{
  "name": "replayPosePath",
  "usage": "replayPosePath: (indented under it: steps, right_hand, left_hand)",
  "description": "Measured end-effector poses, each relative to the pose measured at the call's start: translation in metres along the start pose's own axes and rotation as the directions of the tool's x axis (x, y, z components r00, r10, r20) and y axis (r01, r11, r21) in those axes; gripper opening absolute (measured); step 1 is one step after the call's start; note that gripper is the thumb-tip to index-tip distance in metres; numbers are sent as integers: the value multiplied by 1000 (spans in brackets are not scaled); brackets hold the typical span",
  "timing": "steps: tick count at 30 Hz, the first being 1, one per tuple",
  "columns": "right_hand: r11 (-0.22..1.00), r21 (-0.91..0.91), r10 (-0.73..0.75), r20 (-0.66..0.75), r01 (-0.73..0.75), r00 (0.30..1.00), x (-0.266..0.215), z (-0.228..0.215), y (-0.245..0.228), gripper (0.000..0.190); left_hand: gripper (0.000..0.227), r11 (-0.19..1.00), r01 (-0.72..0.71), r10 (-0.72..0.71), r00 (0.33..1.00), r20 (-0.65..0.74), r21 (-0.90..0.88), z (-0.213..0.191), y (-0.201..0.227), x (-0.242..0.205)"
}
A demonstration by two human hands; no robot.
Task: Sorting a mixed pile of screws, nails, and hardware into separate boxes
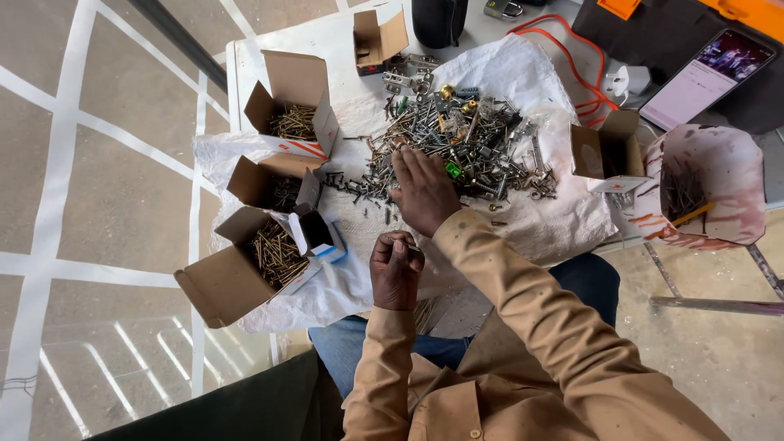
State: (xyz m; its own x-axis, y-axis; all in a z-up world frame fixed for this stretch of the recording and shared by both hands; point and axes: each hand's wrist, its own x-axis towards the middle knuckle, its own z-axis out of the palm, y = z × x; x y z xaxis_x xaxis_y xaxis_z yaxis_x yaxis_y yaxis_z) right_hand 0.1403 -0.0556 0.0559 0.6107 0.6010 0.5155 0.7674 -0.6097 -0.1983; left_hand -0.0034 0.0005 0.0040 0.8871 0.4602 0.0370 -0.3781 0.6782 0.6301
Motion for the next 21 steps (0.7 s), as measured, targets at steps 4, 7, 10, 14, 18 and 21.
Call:
replayPosePath:
  steps: [4, 7, 10, 14, 18, 21]
  right_hand:
    - [999, 1, -49, 31, 49, 998, -15, 13, 1, 58]
    - [988, -62, -140, -7, 139, 990, -31, 22, 4, 60]
    - [987, -41, -157, 8, 157, 988, -41, 16, 6, 62]
    - [989, 27, -150, 48, 149, 988, -48, -2, 6, 62]
    - [989, 58, -138, 84, 133, 987, -56, -13, 4, 57]
    - [981, 161, -119, 81, 105, 990, -53, -30, 6, 47]
  left_hand:
    - [11, 1000, 6, -6, 1000, 5, -3, -1, -1, 3]
    - [15, 999, 39, -39, 999, -37, 12, 6, 3, 4]
    - [14, 999, 37, -37, 999, -19, 5, 8, 5, 4]
    - [12, 1000, 29, -29, 1000, 1, 3, 4, 2, 6]
    - [11, 999, 37, -37, 999, 9, -14, 2, 2, 6]
    - [11, 999, 29, -29, 999, 14, -17, 2, 2, 6]
